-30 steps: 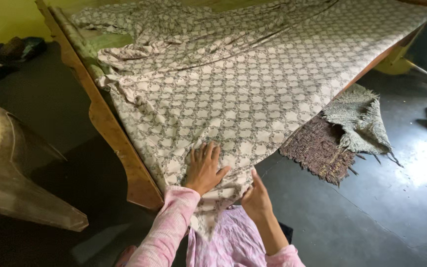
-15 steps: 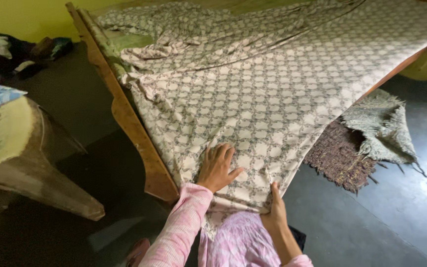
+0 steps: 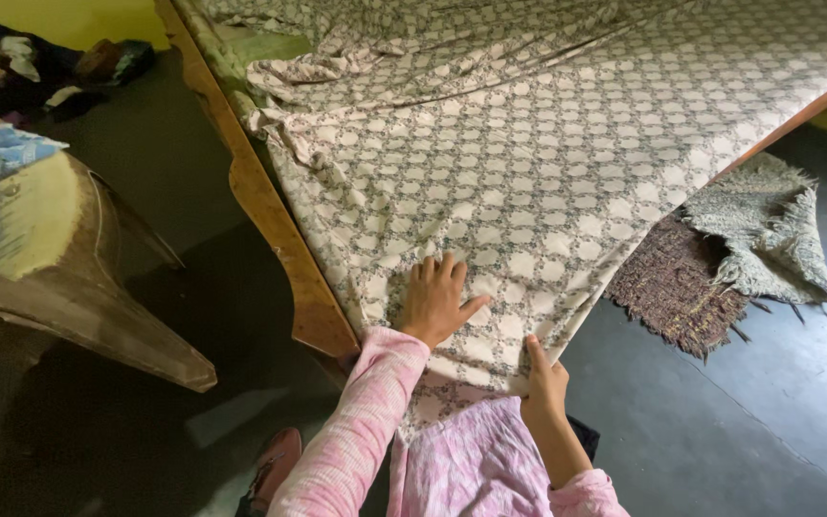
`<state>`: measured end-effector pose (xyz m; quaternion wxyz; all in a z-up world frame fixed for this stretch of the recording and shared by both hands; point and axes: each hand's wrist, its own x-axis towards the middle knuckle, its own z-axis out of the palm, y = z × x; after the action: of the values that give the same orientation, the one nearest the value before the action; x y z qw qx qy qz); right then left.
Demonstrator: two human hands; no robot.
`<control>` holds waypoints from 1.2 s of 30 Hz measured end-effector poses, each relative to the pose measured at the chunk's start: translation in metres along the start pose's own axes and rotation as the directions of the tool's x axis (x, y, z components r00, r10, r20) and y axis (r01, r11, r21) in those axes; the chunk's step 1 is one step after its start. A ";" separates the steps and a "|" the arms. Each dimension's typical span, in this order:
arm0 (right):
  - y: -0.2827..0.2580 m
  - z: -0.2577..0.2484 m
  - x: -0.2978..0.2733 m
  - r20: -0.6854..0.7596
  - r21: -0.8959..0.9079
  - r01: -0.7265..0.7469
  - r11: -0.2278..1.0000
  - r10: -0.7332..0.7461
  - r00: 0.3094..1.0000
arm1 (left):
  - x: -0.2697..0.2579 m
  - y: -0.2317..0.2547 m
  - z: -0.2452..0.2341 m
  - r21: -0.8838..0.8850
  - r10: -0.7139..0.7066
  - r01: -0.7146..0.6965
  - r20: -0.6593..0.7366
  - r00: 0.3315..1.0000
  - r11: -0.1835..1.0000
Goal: The person spreads a patterned bedsheet over a wooden bed frame, smoothing it across the surface and tucking the edges under the mattress. They work along the sides and corners to secure the sheet, then smooth the top surface.
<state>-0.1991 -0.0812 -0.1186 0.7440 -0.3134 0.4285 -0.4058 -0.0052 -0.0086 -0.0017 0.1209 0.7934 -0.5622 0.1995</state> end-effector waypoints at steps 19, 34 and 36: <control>-0.085 0.061 -0.020 0.090 -0.321 0.350 0.880 -0.339 0.936 | 0.075 -0.055 0.003 -0.024 0.141 -0.140 0.292 0.946 0.990; -0.067 0.205 0.061 0.369 -0.756 0.508 0.413 -0.373 0.852 | 0.159 -0.121 -0.118 -0.181 0.226 -0.167 0.382 0.896 0.969; -0.059 0.220 0.067 0.368 -0.659 0.577 0.482 -0.462 0.807 | 0.166 -0.130 -0.124 -0.156 0.216 -0.169 0.370 0.903 0.973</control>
<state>-0.0023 -0.1410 -0.0003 0.4175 -0.7314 0.3863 -0.3762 0.1424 -0.0534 0.1881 0.0355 0.7487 -0.6617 0.0168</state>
